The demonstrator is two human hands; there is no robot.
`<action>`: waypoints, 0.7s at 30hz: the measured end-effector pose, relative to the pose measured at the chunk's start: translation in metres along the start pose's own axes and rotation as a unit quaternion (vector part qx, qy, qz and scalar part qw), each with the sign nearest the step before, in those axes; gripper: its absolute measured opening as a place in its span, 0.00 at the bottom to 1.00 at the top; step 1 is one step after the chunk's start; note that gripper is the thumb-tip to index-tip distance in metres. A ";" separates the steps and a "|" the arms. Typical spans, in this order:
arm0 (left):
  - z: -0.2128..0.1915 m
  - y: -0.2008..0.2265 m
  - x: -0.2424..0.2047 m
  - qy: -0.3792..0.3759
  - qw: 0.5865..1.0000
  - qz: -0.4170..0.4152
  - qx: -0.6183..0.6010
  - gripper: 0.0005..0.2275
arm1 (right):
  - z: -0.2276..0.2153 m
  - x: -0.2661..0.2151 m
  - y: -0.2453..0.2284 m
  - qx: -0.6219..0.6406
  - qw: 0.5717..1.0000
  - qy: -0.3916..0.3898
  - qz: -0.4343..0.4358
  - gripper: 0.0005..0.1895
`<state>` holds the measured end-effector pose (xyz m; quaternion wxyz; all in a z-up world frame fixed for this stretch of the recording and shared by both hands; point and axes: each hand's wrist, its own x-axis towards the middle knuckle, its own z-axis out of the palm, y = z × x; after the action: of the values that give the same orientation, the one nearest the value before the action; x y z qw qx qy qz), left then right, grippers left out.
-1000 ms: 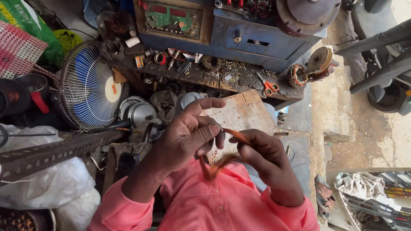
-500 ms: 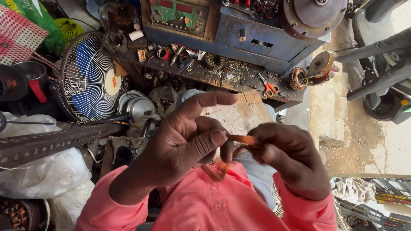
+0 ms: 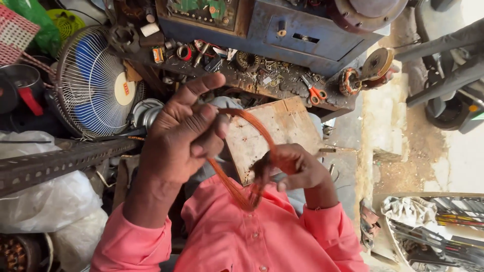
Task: Repairing or rewinding an electric fan motor stator by inserting copper coils.
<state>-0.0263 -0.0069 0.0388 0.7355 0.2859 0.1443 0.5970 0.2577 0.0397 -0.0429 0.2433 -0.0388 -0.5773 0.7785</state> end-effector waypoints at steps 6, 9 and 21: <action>-0.019 0.023 -0.007 0.027 0.998 0.054 0.022 0.17 | -0.046 -0.031 0.034 0.026 1.000 -0.002 -0.014 0.14; -0.045 0.044 -0.022 0.009 0.991 0.115 0.071 0.14 | -0.022 -0.021 0.016 0.182 0.961 0.038 -0.203 0.19; -0.124 0.020 -0.065 0.194 0.978 0.079 -0.016 0.16 | 0.009 -0.020 0.035 0.334 0.914 0.187 -0.137 0.13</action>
<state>-0.1265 -0.0360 -0.0560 0.6481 0.1636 0.2519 0.6999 0.2607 0.0151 -0.0764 0.4496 -0.0208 -0.2269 0.8637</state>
